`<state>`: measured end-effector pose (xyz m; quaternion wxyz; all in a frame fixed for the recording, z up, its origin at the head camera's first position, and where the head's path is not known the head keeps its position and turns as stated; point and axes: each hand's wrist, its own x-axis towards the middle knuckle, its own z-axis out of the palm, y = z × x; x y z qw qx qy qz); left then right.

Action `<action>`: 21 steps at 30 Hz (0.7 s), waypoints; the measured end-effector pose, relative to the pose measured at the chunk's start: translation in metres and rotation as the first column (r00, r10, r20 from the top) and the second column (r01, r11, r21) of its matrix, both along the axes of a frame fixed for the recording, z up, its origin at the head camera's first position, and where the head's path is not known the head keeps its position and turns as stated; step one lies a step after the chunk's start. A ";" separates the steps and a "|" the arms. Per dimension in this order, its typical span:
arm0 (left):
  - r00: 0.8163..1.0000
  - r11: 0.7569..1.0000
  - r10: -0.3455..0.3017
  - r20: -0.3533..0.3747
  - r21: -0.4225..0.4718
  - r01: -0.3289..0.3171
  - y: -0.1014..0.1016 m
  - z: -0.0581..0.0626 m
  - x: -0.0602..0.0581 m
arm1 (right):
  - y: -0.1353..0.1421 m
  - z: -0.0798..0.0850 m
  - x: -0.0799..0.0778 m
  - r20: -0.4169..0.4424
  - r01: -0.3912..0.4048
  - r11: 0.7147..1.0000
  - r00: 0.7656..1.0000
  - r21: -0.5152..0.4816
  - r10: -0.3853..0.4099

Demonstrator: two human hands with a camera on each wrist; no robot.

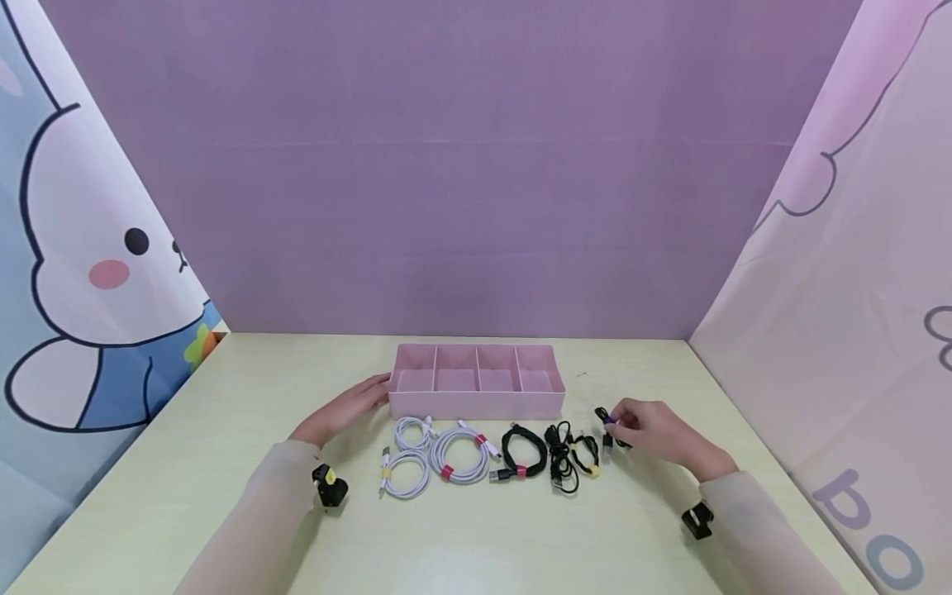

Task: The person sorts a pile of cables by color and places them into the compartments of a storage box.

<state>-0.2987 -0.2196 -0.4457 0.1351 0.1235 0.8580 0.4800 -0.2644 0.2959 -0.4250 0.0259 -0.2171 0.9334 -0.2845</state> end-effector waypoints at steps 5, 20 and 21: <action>1.000 1.000 0.001 0.000 -0.009 -0.001 -0.001 -0.002 -0.001 | -0.001 0.000 -0.001 -0.007 0.013 1.000 1.000 -0.003 -0.013; 1.000 1.000 -0.001 0.006 0.013 0.001 -0.002 -0.003 0.000 | -0.008 0.004 -0.006 -0.082 0.000 1.000 0.997 -0.015 -0.001; 1.000 1.000 0.000 0.008 0.012 -0.001 -0.002 -0.003 0.000 | -0.009 0.004 -0.006 -0.087 0.000 1.000 0.996 -0.014 -0.001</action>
